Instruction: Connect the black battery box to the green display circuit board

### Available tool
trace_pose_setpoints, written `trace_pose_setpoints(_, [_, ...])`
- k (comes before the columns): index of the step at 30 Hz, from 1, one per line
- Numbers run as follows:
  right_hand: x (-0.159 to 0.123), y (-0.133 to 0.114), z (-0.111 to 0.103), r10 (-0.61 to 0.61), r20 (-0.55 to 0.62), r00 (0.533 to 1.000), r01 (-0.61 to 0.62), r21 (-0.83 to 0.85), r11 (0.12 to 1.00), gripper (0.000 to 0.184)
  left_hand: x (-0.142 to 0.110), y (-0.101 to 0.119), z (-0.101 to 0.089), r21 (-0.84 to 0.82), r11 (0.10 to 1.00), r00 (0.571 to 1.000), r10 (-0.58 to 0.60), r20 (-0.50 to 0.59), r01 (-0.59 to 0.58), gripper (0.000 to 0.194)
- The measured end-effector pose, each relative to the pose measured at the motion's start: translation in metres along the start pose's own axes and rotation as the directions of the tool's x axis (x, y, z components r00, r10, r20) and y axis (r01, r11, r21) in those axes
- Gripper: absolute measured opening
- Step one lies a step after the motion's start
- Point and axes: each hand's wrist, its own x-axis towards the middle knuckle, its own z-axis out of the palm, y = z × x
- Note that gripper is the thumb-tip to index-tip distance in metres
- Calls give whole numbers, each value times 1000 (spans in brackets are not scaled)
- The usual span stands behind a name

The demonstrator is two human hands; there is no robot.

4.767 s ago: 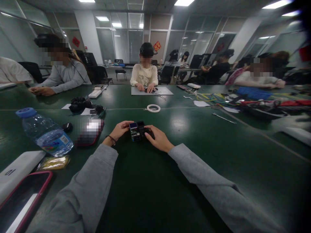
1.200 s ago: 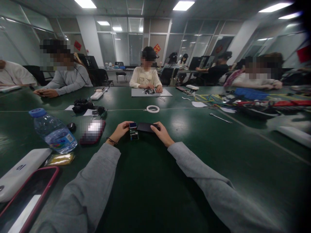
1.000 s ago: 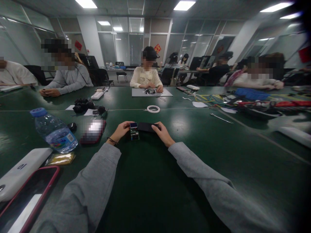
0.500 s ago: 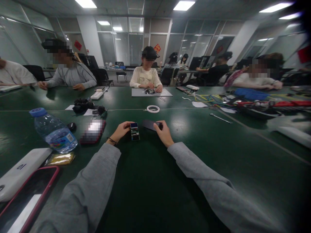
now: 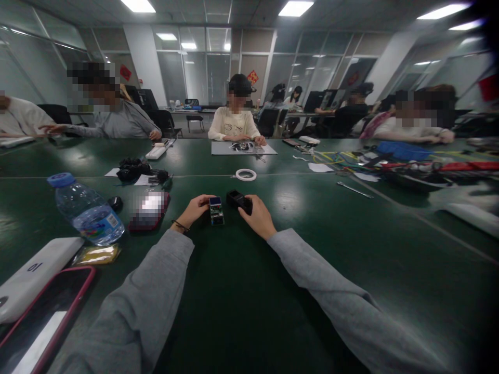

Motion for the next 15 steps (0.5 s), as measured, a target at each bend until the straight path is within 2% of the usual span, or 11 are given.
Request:
trace_pose_setpoints(7, [0, -3, 0, -39, 11, 999, 40, -35, 999, 48, 2, -4, -1, -5, 1000, 1000, 12, -5, -12, 34])
trace_pose_setpoints(15, [-2, -4, -1, -57, 25, 998, 59, -58, 997, 44, 1, -3, -1, -17, 1000, 1000, 0, -6, 0, 33])
